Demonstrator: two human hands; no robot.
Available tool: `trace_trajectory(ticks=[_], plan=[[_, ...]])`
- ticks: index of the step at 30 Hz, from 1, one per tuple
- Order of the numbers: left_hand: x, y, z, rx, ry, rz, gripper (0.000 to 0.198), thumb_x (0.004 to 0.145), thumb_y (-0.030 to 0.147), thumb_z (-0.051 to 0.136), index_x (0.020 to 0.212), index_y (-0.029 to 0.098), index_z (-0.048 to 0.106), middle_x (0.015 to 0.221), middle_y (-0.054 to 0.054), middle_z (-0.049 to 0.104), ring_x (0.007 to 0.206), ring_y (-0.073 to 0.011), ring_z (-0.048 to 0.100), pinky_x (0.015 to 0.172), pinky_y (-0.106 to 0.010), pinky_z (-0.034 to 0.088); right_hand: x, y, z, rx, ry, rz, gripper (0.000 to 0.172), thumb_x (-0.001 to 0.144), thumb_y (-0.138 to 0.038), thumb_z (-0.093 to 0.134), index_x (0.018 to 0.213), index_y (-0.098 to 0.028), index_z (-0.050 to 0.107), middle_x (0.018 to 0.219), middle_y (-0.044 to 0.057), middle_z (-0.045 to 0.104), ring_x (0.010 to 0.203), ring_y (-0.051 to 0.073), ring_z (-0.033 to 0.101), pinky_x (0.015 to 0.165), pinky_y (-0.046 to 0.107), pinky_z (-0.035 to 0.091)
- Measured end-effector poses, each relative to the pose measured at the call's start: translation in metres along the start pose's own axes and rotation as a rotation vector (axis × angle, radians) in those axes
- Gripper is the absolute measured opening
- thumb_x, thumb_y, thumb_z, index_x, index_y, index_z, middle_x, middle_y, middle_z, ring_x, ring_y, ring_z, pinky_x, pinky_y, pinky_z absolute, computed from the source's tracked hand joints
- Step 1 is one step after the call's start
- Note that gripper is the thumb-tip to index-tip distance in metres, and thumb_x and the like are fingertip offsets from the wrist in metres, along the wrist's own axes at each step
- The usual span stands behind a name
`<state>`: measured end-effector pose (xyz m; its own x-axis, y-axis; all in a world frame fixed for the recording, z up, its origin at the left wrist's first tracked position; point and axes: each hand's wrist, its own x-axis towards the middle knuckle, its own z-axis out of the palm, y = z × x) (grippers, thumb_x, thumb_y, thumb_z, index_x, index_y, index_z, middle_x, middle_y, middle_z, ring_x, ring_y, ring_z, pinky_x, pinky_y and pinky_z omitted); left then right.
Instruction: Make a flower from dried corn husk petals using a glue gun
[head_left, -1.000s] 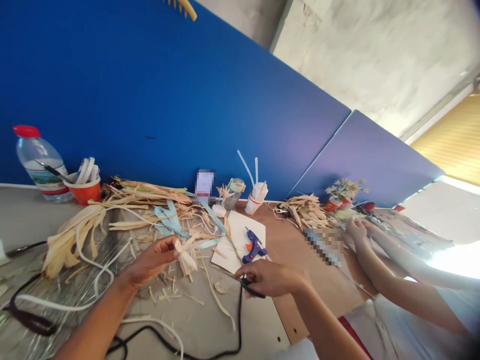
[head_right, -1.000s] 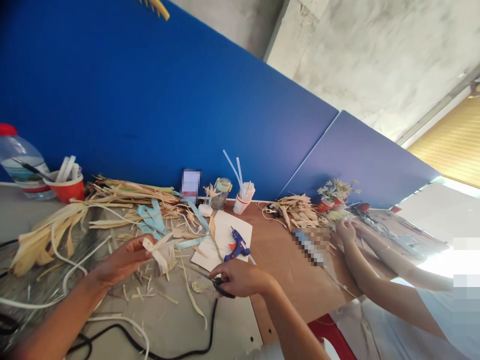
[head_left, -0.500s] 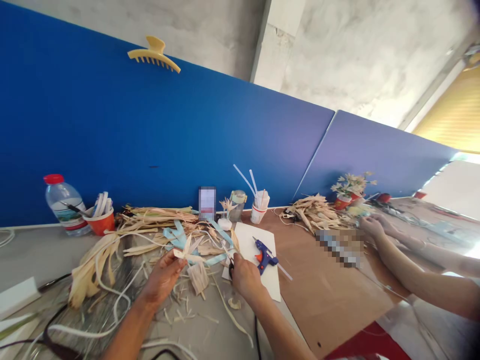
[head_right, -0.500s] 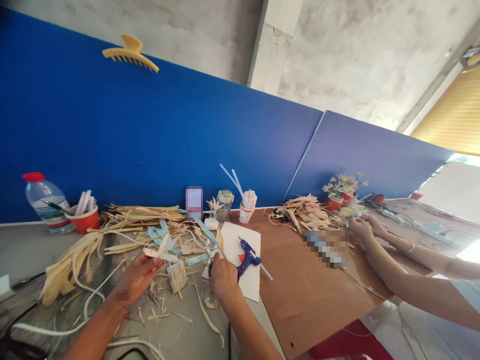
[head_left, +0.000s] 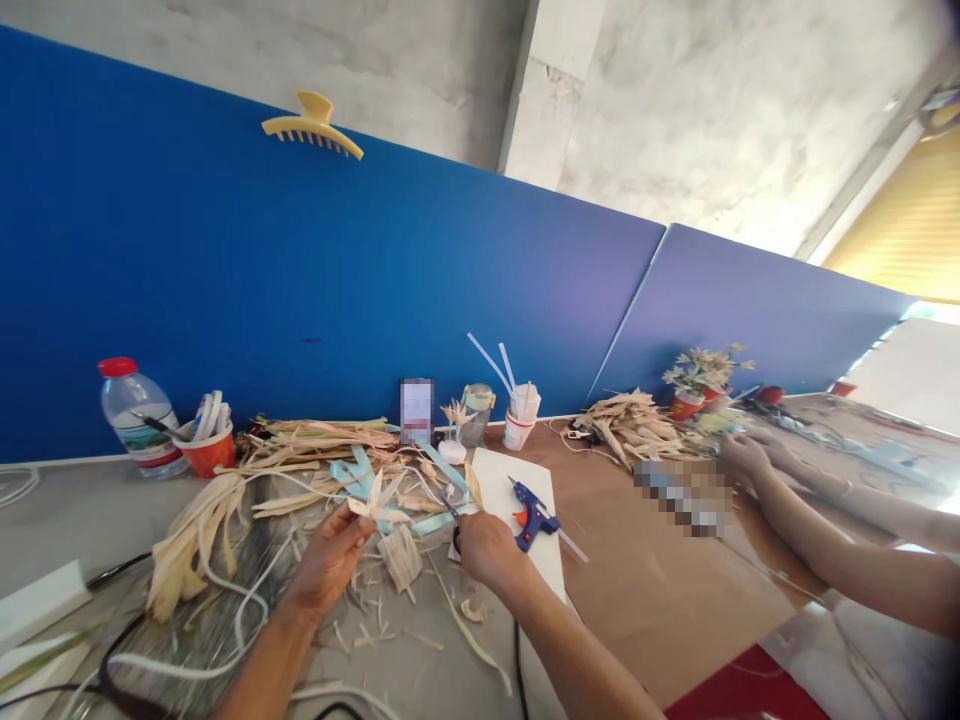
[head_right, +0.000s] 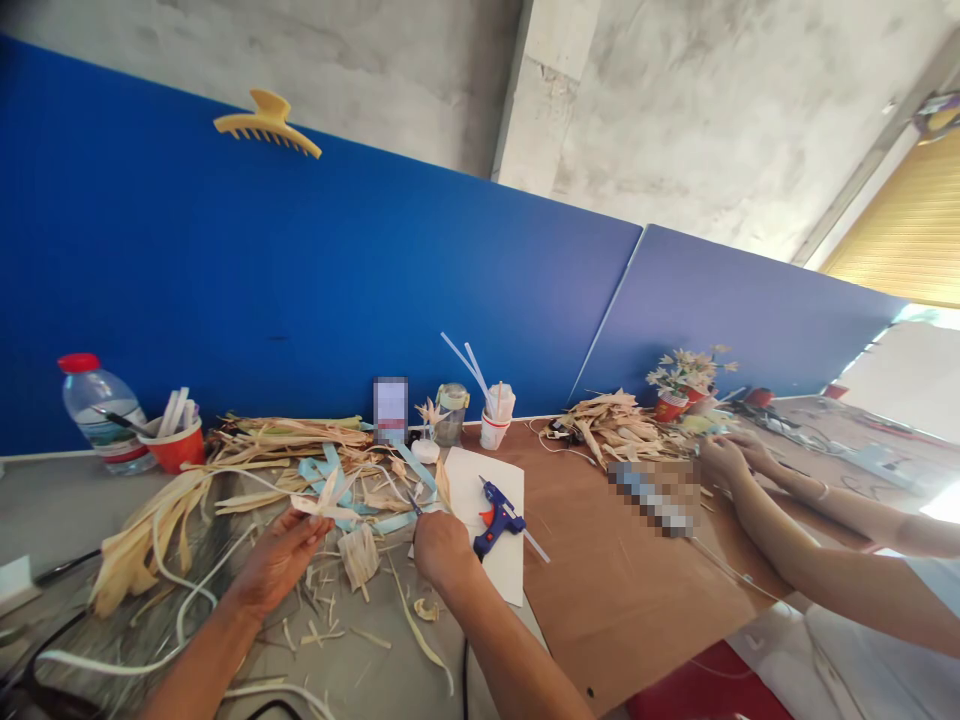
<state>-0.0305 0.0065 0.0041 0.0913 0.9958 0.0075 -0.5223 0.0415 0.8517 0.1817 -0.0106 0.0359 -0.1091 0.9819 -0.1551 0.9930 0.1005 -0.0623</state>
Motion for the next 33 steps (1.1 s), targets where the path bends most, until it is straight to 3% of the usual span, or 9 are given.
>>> trace_trajectory(ticks=[6,13,18,21,23,25,29,33], plan=[[0.0,0.0,0.0,0.03,-0.003,-0.004,0.02,0.054,0.03,0.081,0.064,0.022,0.066,0.059,0.004,0.058,0.057,-0.0109,0.049,0.059,-0.022,0.041,-0.006,-0.004,-0.007,-0.022,-0.025,-0.023,0.03,0.074,-0.007,0.05,0.097,-0.008,0.069,0.091,0.022,0.07,0.09,0.031,0.067,0.072,0.036,0.053],[-0.001,0.0,0.001,0.056,-0.028,-0.012,0.018,0.056,0.029,0.08,0.065,0.022,0.066,0.061,0.003,0.06,0.06,-0.012,0.052,0.062,-0.023,0.042,-0.017,-0.003,-0.014,0.02,0.025,-0.015,0.033,0.083,-0.03,0.047,0.092,-0.011,0.071,0.092,0.021,0.07,0.089,0.032,0.067,0.071,0.038,0.052],[0.0,-0.001,0.002,0.047,-0.021,-0.016,0.019,0.055,0.029,0.081,0.064,0.022,0.066,0.058,0.004,0.058,0.058,-0.0113,0.051,0.06,-0.022,0.041,-0.016,0.002,-0.012,-0.007,-0.048,-0.015,0.029,0.079,-0.027,0.052,0.092,-0.009,0.071,0.093,0.021,0.07,0.089,0.032,0.067,0.07,0.036,0.051],[0.0,-0.002,0.001,0.066,-0.021,-0.015,0.02,0.055,0.03,0.081,0.065,0.023,0.065,0.059,0.004,0.059,0.06,-0.0124,0.052,0.062,-0.024,0.042,-0.017,0.001,-0.017,0.04,0.033,-0.006,0.026,0.081,-0.024,0.05,0.088,-0.01,0.071,0.091,0.021,0.07,0.087,0.032,0.067,0.07,0.037,0.049],[-0.001,-0.003,0.0,0.077,-0.027,-0.013,0.019,0.056,0.03,0.08,0.066,0.023,0.065,0.061,0.004,0.06,0.061,-0.0134,0.053,0.063,-0.025,0.042,-0.015,-0.002,-0.022,0.242,0.141,-0.026,0.026,0.084,-0.023,0.047,0.088,-0.013,0.07,0.09,0.017,0.07,0.085,0.027,0.066,0.07,0.034,0.047],[-0.001,-0.004,0.001,0.082,-0.042,-0.013,0.018,0.058,0.03,0.078,0.066,0.023,0.064,0.062,0.004,0.06,0.062,-0.0137,0.053,0.063,-0.025,0.042,-0.011,-0.008,-0.024,0.612,0.199,-0.106,0.027,0.086,-0.027,0.045,0.09,-0.016,0.069,0.086,0.01,0.07,0.079,0.02,0.064,0.069,0.03,0.046],[-0.003,-0.004,0.005,0.077,-0.099,-0.025,0.017,0.061,0.028,0.076,0.067,0.021,0.062,0.065,0.003,0.061,0.065,-0.0143,0.052,0.065,-0.026,0.041,0.002,-0.026,-0.019,1.381,0.013,-0.238,0.03,0.079,-0.043,0.056,0.085,-0.016,0.068,0.074,0.002,0.065,0.067,0.013,0.057,0.062,0.024,0.044],[-0.005,-0.001,0.009,0.077,-0.148,-0.027,0.016,0.065,0.028,0.074,0.067,0.02,0.061,0.067,0.002,0.061,0.066,-0.0145,0.051,0.066,-0.026,0.04,0.011,-0.045,-0.01,1.773,-0.132,-0.195,0.034,0.065,-0.048,0.069,0.071,-0.015,0.065,0.073,0.001,0.063,0.068,0.012,0.056,0.064,0.025,0.046]])
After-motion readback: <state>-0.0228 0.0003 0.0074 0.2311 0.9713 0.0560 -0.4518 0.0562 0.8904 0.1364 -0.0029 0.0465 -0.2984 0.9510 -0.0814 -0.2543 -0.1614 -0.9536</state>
